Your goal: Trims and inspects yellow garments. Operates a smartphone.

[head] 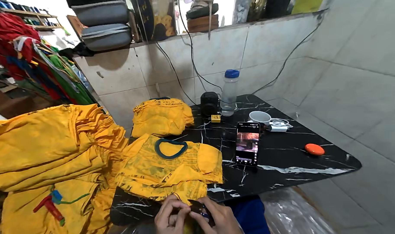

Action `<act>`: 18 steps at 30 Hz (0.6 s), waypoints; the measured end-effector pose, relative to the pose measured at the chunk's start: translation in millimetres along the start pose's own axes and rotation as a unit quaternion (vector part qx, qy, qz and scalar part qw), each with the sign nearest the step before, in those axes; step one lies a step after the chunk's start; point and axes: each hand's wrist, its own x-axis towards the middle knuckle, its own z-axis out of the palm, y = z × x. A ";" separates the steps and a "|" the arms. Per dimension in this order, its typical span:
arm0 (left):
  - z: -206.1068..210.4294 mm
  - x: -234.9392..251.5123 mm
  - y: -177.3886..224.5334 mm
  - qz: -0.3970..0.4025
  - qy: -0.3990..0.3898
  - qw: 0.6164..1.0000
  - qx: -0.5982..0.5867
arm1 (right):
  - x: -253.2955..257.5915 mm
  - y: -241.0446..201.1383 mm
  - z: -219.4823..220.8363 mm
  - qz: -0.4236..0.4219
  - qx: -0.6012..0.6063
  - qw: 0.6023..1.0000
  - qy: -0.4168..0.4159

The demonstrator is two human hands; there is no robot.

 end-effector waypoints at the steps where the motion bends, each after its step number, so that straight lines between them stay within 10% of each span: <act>1: 0.8 -0.8 0.7 -0.001 -0.010 1.000 0.004 | -0.3 0.4 0.6 -0.002 -0.005 1.000 0.005; 10: 2.2 -4.5 2.2 -0.003 -0.021 1.000 0.008 | -1.3 0.9 12.5 -0.064 -0.058 0.994 0.066; 18: -0.1 -2.3 5.9 -0.020 -0.016 0.999 -0.019 | 6.7 -1.5 19.1 0.021 0.149 0.982 0.112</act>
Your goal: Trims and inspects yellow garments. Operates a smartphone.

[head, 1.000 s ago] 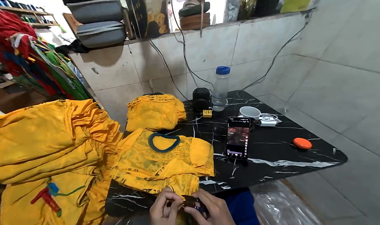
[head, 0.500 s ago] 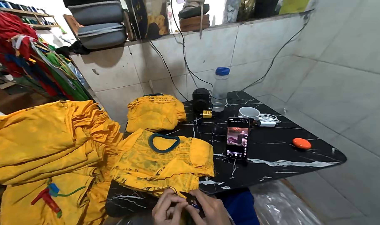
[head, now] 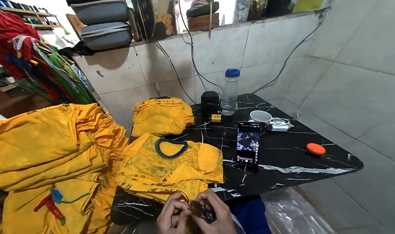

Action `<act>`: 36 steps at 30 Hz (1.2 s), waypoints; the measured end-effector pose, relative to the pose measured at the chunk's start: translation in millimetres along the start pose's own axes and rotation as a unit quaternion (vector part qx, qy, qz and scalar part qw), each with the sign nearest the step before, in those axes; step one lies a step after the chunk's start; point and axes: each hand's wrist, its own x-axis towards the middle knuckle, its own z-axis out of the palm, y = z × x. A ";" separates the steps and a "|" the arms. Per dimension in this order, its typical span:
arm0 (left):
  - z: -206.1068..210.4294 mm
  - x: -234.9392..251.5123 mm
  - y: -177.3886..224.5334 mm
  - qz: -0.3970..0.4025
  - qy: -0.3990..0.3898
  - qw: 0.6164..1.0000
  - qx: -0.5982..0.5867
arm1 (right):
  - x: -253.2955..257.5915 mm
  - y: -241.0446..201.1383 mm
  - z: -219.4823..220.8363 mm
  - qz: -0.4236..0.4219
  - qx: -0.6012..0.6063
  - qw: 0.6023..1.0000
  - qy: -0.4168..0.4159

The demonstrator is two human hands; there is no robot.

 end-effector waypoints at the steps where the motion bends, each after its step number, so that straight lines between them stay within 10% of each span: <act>1: 0.5 0.1 -0.5 0.000 -0.003 1.000 -0.002 | -0.6 2.8 3.3 -0.017 -0.007 1.000 0.000; 20: -1.3 4.0 2.4 0.053 -0.048 0.982 0.175 | 1.3 7.5 -14.2 0.265 0.328 0.903 -0.084; 29: 2.8 -5.1 6.8 0.169 -0.103 0.922 0.332 | 1.1 3.4 -13.5 0.257 0.249 0.930 -0.082; 36: -10.1 3.5 -0.8 0.134 -0.111 0.968 0.183 | -0.8 6.5 -8.6 0.233 0.246 0.939 -0.063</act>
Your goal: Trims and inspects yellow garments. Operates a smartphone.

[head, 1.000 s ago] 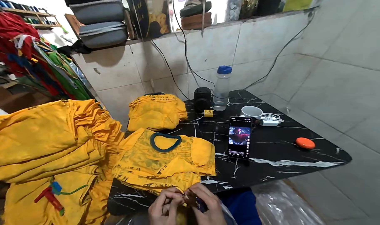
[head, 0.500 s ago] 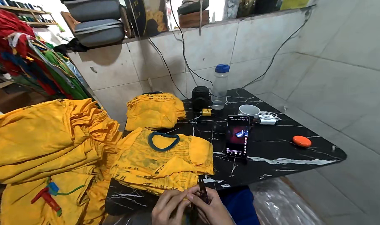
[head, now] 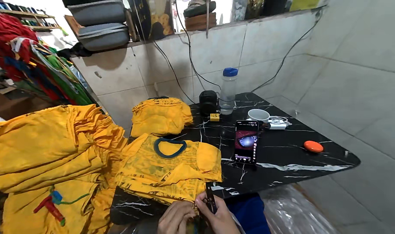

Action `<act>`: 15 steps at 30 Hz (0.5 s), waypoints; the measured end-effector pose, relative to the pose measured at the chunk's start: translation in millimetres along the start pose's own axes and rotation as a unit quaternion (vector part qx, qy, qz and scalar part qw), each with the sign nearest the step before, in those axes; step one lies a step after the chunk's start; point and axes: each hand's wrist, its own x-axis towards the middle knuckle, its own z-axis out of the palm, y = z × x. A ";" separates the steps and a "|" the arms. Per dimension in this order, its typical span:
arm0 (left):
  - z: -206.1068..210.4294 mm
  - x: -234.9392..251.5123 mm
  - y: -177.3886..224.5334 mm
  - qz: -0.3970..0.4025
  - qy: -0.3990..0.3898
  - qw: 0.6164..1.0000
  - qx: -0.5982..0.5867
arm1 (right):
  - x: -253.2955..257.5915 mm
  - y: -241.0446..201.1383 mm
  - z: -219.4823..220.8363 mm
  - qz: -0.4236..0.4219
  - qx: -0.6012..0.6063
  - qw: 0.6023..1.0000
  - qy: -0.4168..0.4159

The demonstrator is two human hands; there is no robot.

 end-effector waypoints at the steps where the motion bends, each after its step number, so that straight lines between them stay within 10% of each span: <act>1: -1.2 -0.6 0.5 -0.015 -0.003 1.000 -0.020 | 0.0 1.1 1.0 -0.007 -0.010 1.000 0.000; 8: 7.0 -6.7 -4.0 -0.074 0.037 0.978 -0.192 | -1.2 4.0 9.4 -0.035 -0.052 0.998 0.007; 15: 13.3 -10.0 4.3 -0.122 0.094 0.988 -0.028 | -1.8 2.6 6.0 -0.058 -0.070 0.996 -0.002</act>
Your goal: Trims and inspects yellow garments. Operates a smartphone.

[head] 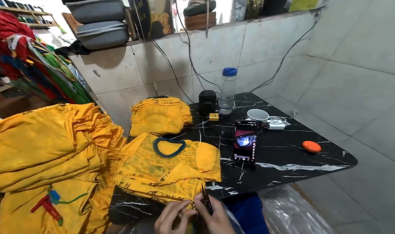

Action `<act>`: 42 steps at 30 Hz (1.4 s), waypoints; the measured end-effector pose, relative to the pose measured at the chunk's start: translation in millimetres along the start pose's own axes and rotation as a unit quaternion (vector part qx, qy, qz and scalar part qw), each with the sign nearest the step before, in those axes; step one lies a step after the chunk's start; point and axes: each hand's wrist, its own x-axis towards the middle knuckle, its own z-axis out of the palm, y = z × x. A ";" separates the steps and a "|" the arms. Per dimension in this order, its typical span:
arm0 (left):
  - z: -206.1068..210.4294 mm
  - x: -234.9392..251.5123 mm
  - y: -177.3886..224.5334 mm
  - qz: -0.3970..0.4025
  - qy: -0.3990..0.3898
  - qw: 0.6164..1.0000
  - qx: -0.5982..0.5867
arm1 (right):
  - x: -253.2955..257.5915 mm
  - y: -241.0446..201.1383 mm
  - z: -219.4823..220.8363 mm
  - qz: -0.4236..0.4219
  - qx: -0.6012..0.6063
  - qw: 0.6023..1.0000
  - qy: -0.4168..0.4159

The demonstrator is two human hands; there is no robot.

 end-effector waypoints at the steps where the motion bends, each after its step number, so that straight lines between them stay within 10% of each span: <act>1: 0.2 -0.6 1.4 0.004 0.002 1.000 0.022 | 0.1 -0.2 0.1 0.000 0.002 1.000 0.002; 19: 2.4 7.2 -2.5 0.014 -0.010 0.996 -0.091 | 0.3 -0.8 1.0 -0.048 -0.100 0.994 -0.011; 29: -14.7 10.2 0.2 0.047 -0.049 0.996 -0.051 | -5.7 -12.0 -25.7 -0.216 -0.396 0.893 0.000; 42: -12.6 7.9 1.9 0.044 -0.054 0.996 -0.062 | -2.9 -4.1 -1.4 -0.227 -0.372 0.898 0.061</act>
